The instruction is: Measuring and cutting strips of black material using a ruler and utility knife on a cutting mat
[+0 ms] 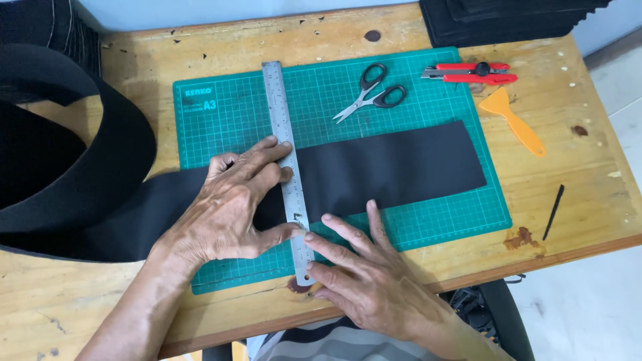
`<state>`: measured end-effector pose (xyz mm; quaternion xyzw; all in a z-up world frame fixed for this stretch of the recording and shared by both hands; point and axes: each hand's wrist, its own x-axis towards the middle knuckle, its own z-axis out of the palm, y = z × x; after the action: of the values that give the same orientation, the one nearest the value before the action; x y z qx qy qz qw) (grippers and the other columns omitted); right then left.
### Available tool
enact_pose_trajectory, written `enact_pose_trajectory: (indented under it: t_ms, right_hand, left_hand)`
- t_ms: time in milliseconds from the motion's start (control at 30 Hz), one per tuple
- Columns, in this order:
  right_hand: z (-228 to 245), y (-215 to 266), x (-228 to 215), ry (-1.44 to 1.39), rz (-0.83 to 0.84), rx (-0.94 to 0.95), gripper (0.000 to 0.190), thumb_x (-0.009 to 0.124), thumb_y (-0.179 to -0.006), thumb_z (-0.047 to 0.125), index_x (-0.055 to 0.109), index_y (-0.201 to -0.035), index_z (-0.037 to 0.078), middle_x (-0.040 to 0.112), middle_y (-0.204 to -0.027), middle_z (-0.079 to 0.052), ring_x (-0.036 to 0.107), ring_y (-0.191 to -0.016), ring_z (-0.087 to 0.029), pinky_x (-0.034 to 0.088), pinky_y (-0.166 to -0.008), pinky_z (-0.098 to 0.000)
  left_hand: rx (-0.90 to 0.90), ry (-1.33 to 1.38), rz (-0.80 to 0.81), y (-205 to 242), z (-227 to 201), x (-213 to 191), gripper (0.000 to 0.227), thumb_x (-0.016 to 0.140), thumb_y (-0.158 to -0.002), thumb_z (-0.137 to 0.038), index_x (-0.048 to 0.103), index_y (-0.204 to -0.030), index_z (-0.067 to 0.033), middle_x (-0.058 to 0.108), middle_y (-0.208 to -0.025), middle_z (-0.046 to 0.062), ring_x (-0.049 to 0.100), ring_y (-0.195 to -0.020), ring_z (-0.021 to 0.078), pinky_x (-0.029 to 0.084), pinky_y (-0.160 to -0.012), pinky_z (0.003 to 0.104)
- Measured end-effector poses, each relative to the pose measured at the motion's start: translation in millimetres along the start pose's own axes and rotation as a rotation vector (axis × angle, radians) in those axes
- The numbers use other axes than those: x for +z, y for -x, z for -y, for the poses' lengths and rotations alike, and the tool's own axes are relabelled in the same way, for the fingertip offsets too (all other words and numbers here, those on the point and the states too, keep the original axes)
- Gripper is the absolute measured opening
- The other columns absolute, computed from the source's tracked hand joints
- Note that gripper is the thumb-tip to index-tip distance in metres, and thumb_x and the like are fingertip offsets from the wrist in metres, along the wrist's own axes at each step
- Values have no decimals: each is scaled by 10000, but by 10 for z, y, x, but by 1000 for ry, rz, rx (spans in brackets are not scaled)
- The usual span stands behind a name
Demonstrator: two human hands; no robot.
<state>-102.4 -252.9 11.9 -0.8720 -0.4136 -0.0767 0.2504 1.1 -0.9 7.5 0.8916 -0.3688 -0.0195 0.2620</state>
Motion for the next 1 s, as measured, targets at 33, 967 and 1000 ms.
enact_pose_trajectory:
  t_ms: [33, 967, 1000]
  right_hand:
    - [-23, 26, 12, -21, 20, -6, 308, 820, -918, 245, 678, -1155, 109, 546, -1485, -130, 478, -1397, -471, 202, -1079, -880]
    - [-51, -51, 46, 50, -1, 188, 519, 732, -896, 510, 674, -1293, 182, 414, -1590, -197, 369, -1496, -454, 216, -1207, -733]
    - [-49, -53, 43, 50, -1, 187, 519, 732, -896, 510, 674, -1293, 182, 414, -1590, -197, 369, -1496, -454, 216, -1207, -733]
  left_hand:
    - [-5, 1, 5, -1, -4, -1, 705, 845, -731, -511, 589, -1243, -100, 454, -1598, 155, 360, -1528, 341, 283, -1052, 517]
    - [25, 10, 3, 2, 15, -23, 681, 834, -753, -539, 589, -1191, -78, 453, -1570, 208, 366, -1509, 376, 299, -1044, 529]
    - [24, 9, 2, 4, 15, -21, 681, 834, -753, -539, 589, -1191, -78, 453, -1570, 208, 366, -1509, 376, 299, -1044, 529]
